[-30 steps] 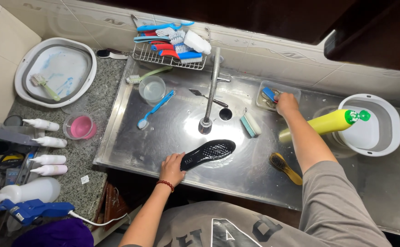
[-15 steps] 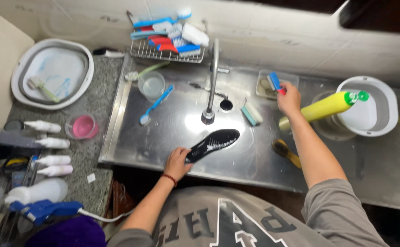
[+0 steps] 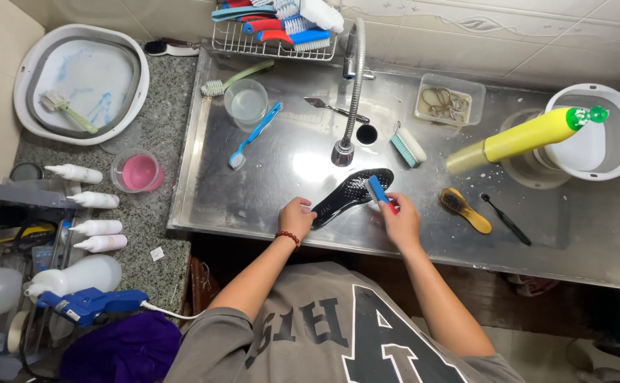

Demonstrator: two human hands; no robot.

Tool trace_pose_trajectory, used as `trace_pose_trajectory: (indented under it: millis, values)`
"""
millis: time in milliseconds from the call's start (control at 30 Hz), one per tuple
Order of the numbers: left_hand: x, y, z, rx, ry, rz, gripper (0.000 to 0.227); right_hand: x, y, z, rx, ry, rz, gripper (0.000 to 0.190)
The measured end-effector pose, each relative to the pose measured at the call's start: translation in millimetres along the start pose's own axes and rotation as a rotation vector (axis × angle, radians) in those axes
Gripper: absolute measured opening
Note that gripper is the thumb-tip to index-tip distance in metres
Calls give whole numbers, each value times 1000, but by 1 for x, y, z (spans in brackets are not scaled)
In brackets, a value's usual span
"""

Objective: The person rinses a black shoe insole under a running tap, then wipes it dry with a purple cloth. They proceed to scrub the insole with a blue brush and rinse it again under the tap.

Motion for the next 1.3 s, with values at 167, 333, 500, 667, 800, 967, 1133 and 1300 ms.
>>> trace_pose_trajectory:
  millis: [167, 333, 500, 667, 800, 967, 1133, 1300]
  values:
    - [-28, -6, 32, 33, -162, -52, 23, 15, -16, -18, -116, -24, 67, 27]
    - [-10, 12, -5, 262, -50, 64, 25, 64, -32, -57, -286, -143, -226, 26]
    - [-4, 10, -5, 332, 76, 35, 12, 51, -2, -11, -81, -333, 130, 20]
    - [-1, 7, -12, 298, 62, 35, 12, 71, -20, -15, -315, -232, -41, 21]
    - [-4, 2, -8, 328, 55, 38, 13, 50, 14, 9, -188, -335, 154, 20]
    - [-21, -3, 9, 296, 87, 46, 14, 66, -5, -11, -392, -212, -106, 21]
    - [-41, -6, 13, 20, 202, 4, 16, 64, -1, -16, -294, -265, 10, 19]
    - [-41, -4, 4, -133, 174, -33, 25, 67, 10, -24, -478, -277, -206, 19]
Point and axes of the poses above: each hand's wrist, its own y-axis towards the middle knuckle, its own x-axis out of the palm, z = x × y, the point moved 6 cm from there along y, towards the middle knuckle, and after that the axes turned 12 degrees about z, right-handed, at the moved point
